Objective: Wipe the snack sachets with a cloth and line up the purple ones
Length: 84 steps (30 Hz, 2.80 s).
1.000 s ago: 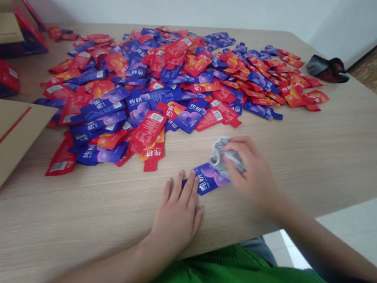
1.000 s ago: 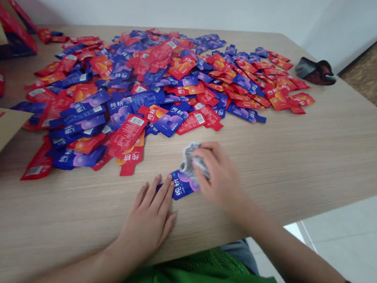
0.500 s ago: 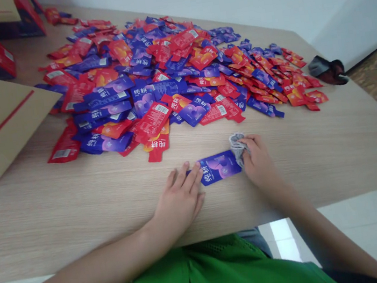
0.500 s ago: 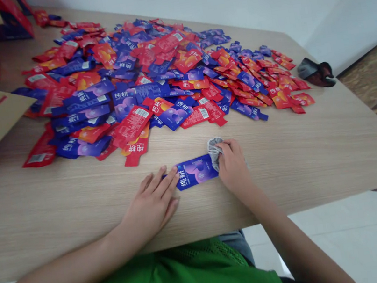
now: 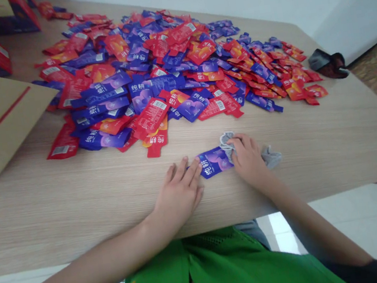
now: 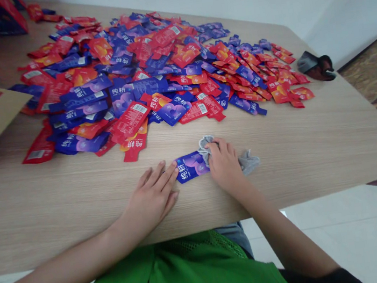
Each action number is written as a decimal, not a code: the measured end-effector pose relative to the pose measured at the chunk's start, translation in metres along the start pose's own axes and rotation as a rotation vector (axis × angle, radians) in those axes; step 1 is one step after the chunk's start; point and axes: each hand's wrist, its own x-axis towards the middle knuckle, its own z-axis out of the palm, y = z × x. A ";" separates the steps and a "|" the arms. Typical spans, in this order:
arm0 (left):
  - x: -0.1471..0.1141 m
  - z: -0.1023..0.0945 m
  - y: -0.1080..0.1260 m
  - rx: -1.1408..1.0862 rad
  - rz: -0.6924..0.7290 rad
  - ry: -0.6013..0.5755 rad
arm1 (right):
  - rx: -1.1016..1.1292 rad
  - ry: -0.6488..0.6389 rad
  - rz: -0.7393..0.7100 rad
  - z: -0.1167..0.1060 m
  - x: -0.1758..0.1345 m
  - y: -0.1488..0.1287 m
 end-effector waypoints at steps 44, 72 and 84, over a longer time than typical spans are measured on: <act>0.068 -0.035 -0.017 -0.231 -0.214 -0.083 | 0.467 0.140 0.087 -0.011 -0.007 0.019; 0.071 -0.014 0.015 -0.433 -0.094 -0.180 | 0.578 0.329 0.271 -0.027 -0.025 0.026; 0.072 -0.041 0.025 -0.073 0.006 0.042 | 0.638 0.377 0.376 -0.027 -0.039 0.039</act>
